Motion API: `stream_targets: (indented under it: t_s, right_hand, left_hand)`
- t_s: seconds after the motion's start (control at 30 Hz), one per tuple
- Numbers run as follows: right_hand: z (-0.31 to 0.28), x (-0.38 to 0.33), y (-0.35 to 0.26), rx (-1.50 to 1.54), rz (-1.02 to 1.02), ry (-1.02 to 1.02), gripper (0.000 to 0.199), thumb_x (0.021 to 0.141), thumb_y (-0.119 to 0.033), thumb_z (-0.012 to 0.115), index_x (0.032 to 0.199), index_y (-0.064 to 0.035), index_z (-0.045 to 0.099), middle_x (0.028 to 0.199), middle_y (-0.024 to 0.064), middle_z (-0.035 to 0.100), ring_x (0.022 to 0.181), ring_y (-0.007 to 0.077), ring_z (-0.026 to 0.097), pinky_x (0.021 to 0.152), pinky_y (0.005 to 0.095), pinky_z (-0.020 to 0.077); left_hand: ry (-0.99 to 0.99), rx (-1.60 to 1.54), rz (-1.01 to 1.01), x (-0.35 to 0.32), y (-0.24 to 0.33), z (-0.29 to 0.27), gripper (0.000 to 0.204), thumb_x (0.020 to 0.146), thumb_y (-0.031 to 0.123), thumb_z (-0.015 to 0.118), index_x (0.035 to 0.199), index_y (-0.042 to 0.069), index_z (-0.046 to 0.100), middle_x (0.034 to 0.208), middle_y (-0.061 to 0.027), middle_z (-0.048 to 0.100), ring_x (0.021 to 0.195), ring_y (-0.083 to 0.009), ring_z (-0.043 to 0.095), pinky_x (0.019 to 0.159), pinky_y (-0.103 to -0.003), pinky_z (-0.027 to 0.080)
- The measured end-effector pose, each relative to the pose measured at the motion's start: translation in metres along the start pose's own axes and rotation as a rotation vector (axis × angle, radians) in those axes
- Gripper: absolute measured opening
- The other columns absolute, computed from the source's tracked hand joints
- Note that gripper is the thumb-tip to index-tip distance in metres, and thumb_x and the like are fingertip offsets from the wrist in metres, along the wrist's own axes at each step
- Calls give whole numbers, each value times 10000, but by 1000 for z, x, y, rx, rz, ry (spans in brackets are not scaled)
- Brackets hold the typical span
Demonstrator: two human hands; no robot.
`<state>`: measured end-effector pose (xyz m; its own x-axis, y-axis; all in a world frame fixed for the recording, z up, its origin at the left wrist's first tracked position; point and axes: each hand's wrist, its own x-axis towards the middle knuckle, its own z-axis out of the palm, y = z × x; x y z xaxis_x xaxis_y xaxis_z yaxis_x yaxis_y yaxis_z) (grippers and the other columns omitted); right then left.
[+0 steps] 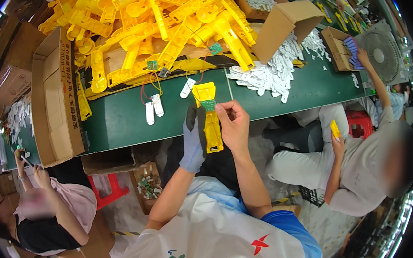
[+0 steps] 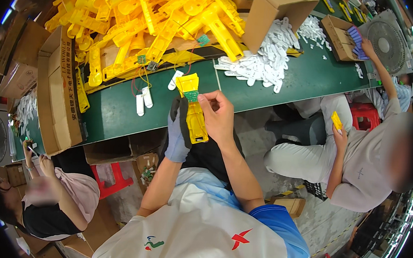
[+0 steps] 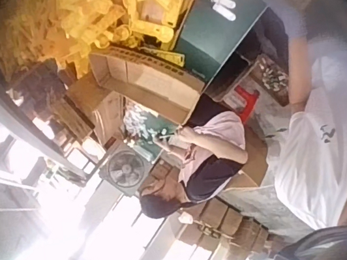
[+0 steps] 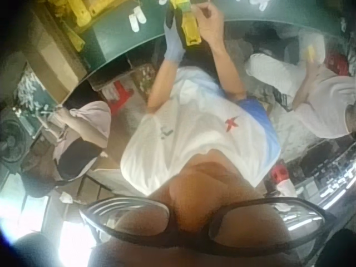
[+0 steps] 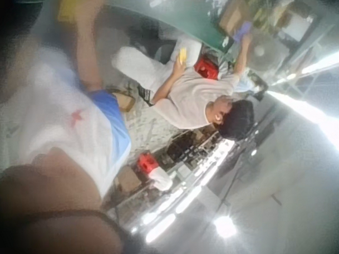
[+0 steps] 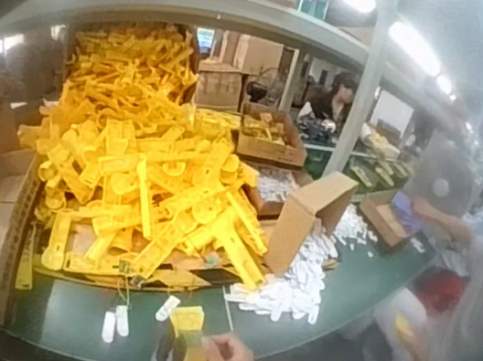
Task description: The recorder is assembling small handheld electronics, placing green circuit boards and battery contacts into yellow plastic housings.
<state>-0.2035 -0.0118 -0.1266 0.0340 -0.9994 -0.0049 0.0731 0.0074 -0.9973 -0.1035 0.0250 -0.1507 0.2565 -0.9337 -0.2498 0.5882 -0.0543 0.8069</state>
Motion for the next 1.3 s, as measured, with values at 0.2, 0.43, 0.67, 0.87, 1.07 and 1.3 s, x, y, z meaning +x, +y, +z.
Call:
stream_targets:
  t_s: [0.2,0.43,0.67,0.87,1.07,1.3]
  right_hand:
    - [6,-6,2,-35,-12,56,172,955,-147,657,859,-11,611,720,-16,614,640,12,515,589,197,419]
    - [5,-12,-10,-11,37,-12,192,970,-166,639,862,-19,580,720,-14,598,652,14,512,596,201,416]
    - [12,-23,0,-15,19,81,174,972,-148,632,877,-18,565,729,-10,597,651,15,506,593,201,412]
    - [10,-22,0,-20,21,128,173,970,-140,637,878,-11,569,726,-3,605,645,19,512,595,198,418]
    - [8,-13,-6,33,49,87,170,972,-137,634,877,-10,571,743,-5,618,659,15,537,594,192,424]
    - [-13,-8,-3,124,120,-68,138,956,-77,634,837,-33,581,731,-47,590,641,-15,498,554,179,379]
  left_hand:
    - [-7,64,39,-3,5,2,209,1026,246,517,1131,66,539,933,-19,592,820,-88,578,701,-259,485]
    - [18,153,41,-9,27,7,153,1021,192,515,994,42,528,853,3,517,771,-55,470,651,-244,417]
    - [20,138,100,-6,13,4,142,1011,166,492,990,27,518,847,-18,508,779,-80,466,662,-262,417]
    - [4,339,183,-6,10,5,193,1012,182,483,1019,-8,514,861,-79,544,773,-133,497,660,-316,432]
    - [-38,259,93,1,14,5,220,1007,203,512,1053,-12,509,868,-91,555,764,-147,514,650,-328,440]
    - [-33,310,92,4,15,7,201,943,96,620,1082,15,501,846,-71,573,720,-110,570,594,-262,480]
